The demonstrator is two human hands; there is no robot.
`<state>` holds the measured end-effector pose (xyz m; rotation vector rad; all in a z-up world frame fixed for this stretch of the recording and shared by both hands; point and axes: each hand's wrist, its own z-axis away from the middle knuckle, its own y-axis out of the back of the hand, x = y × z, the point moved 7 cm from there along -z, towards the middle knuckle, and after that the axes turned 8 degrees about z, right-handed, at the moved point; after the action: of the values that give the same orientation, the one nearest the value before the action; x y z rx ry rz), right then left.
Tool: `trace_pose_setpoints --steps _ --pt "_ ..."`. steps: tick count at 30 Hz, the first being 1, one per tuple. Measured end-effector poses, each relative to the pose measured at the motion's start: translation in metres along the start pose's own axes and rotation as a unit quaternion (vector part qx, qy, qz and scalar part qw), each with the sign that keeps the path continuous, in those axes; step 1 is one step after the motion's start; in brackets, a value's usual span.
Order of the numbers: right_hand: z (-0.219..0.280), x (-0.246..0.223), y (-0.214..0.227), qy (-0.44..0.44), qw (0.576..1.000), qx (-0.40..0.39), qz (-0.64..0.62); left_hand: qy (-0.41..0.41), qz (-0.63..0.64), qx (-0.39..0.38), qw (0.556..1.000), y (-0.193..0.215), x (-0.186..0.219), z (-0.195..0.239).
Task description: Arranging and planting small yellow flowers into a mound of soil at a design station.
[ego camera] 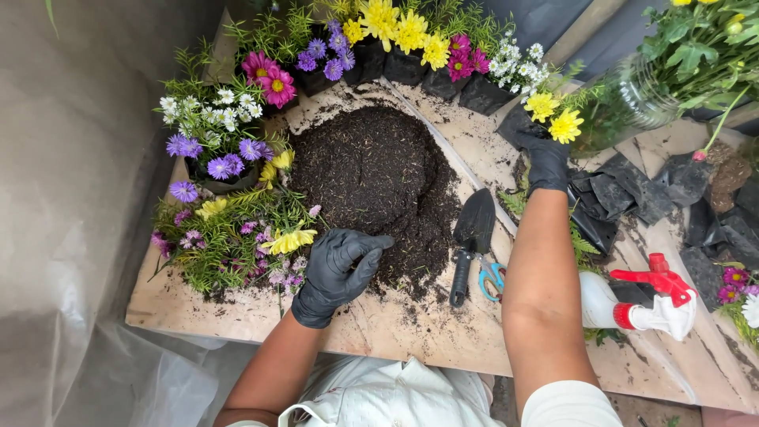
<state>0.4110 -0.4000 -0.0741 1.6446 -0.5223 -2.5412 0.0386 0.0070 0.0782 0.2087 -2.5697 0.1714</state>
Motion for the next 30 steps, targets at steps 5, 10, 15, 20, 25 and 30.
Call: trace_pose_setpoints --steps 5,10,15,20,25,30 --pt "0.010 -0.006 -0.006 0.017 0.995 -0.037 -0.087 0.006 0.011 0.007 1.000 0.000 -0.006 0.008" --pt "0.014 -0.013 -0.015 0.036 0.981 -0.077 -0.174 0.020 0.043 0.009 0.999 0.004 -0.002 0.002" --pt "-0.010 0.002 -0.010 0.048 0.958 -0.113 -0.259 0.026 0.034 0.013 0.999 0.004 -0.006 0.008" --pt "-0.028 0.013 -0.009 0.060 0.926 -0.149 -0.342 0.026 0.018 0.012 0.999 0.003 -0.006 0.005" --pt "-0.070 0.056 0.043 0.068 0.887 -0.186 -0.417 0.042 0.022 0.020 0.999 0.005 0.000 0.000" --pt "-0.099 0.051 0.007 0.160 0.948 -0.189 -0.202 0.086 -0.005 0.016 0.996 0.003 0.000 -0.001"
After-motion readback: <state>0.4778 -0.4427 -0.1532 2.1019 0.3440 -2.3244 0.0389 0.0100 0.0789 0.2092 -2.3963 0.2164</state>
